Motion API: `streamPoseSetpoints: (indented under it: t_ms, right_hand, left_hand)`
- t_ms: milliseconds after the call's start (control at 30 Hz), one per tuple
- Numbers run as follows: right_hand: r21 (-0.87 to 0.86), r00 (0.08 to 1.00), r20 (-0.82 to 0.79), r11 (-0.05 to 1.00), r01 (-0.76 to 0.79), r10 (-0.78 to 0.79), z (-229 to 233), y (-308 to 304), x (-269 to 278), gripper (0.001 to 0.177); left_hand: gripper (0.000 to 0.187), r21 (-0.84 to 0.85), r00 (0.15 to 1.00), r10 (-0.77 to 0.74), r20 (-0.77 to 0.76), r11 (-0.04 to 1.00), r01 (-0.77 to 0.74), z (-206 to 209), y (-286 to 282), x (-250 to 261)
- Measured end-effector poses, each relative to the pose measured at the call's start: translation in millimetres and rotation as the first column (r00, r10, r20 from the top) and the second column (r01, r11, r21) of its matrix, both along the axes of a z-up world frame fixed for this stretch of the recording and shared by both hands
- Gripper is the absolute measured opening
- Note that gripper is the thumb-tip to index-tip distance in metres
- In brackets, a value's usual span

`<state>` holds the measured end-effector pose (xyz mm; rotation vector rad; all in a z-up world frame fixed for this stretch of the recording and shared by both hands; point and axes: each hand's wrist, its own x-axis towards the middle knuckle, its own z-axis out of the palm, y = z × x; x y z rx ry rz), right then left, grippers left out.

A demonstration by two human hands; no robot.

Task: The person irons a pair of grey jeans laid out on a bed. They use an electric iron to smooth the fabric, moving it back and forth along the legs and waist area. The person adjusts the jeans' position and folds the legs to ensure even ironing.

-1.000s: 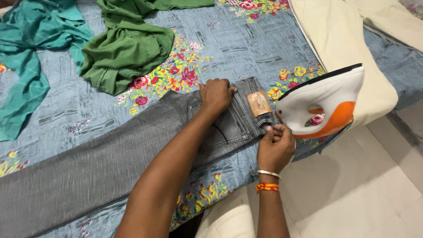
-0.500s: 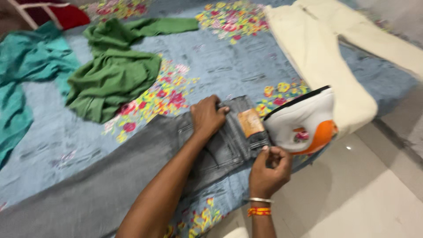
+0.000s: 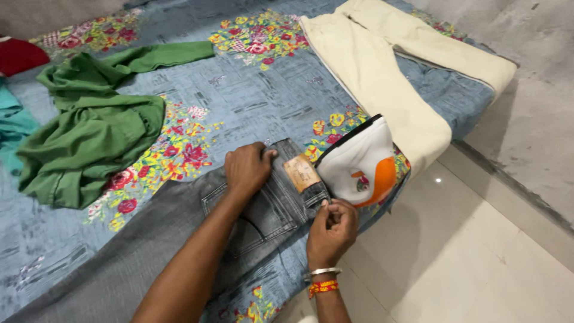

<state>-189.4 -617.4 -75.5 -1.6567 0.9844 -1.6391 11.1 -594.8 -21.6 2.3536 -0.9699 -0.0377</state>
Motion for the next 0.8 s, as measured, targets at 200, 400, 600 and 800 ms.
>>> streamPoseSetpoints:
  t_ms: [200,400,600,800]
  right_hand:
    - [-0.022,0.986,-0.167,1.000,0.008,-0.012,7,3,-1,0.012]
    - [-0.158,0.928,-0.372,0.987,-0.025,-0.036,26,14,-10,0.025]
    - [-0.280,0.865,-0.500,0.941,-0.190,0.026,46,71,-7,0.028]
    - [-0.143,0.591,-0.688,0.720,-0.679,0.421,50,77,74,0.042]
  left_hand:
    - [0.039,-0.138,0.982,-0.072,0.175,0.986,0.097,-29,5,-1]
    - [0.053,-0.210,0.951,-0.075,0.301,0.967,0.143,-25,28,-19]
    - [0.052,-0.142,0.913,-0.088,0.398,0.977,0.156,-9,134,-40]
    - [0.072,-0.013,0.948,-0.049,0.316,0.998,0.055,-17,211,-9]
